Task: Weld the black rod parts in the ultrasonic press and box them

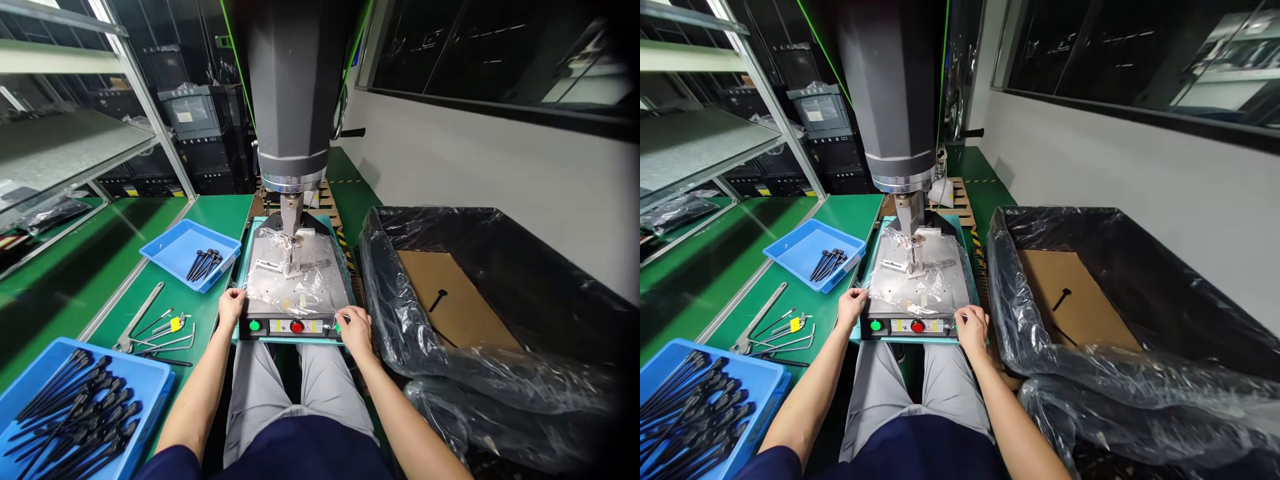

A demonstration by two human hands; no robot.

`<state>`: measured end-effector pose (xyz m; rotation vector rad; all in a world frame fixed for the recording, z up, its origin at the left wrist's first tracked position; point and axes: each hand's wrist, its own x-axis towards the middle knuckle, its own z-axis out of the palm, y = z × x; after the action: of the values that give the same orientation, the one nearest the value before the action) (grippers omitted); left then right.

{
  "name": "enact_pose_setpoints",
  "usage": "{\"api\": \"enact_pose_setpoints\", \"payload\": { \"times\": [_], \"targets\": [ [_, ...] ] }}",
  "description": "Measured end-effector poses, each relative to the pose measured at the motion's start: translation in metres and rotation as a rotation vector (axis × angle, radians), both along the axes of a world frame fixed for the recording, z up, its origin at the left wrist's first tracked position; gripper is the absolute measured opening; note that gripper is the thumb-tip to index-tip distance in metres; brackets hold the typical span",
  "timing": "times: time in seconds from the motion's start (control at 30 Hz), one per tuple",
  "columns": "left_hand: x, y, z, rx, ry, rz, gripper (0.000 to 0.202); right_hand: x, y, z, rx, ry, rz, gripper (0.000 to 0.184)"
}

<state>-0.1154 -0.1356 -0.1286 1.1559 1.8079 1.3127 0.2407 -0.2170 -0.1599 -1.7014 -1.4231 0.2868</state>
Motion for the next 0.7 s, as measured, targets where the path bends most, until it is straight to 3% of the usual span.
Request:
{"api": "enact_pose_setpoints", "payload": {
  "times": [0.2, 0.3, 0.4, 0.5, 0.7],
  "targets": [
    [-0.005, -0.066, 0.012, 0.059, -0.142, 0.136, 0.04, -0.004, -0.035, 0.009, -0.114, 0.725, -0.027, 0.038],
    [-0.003, -0.112, 0.008, 0.073, -0.337, 0.21, 0.042, -0.009, -0.062, 0.014, -0.124, 0.903, -0.01, 0.042],
    [-0.001, -0.156, -0.002, 0.058, -0.4, 0.279, 0.044, -0.011, -0.087, 0.017, -0.138, 0.893, -0.008, 0.04],
    [0.001, -0.192, -0.019, 0.029, -0.298, 0.338, 0.048, -0.008, -0.104, 0.012, -0.187, 0.79, 0.008, 0.04],
    [0.011, -0.229, -0.057, -0.162, -0.186, 0.274, 0.056, -0.002, -0.112, -0.01, -0.195, 0.475, 0.006, 0.038]
  ]
}}
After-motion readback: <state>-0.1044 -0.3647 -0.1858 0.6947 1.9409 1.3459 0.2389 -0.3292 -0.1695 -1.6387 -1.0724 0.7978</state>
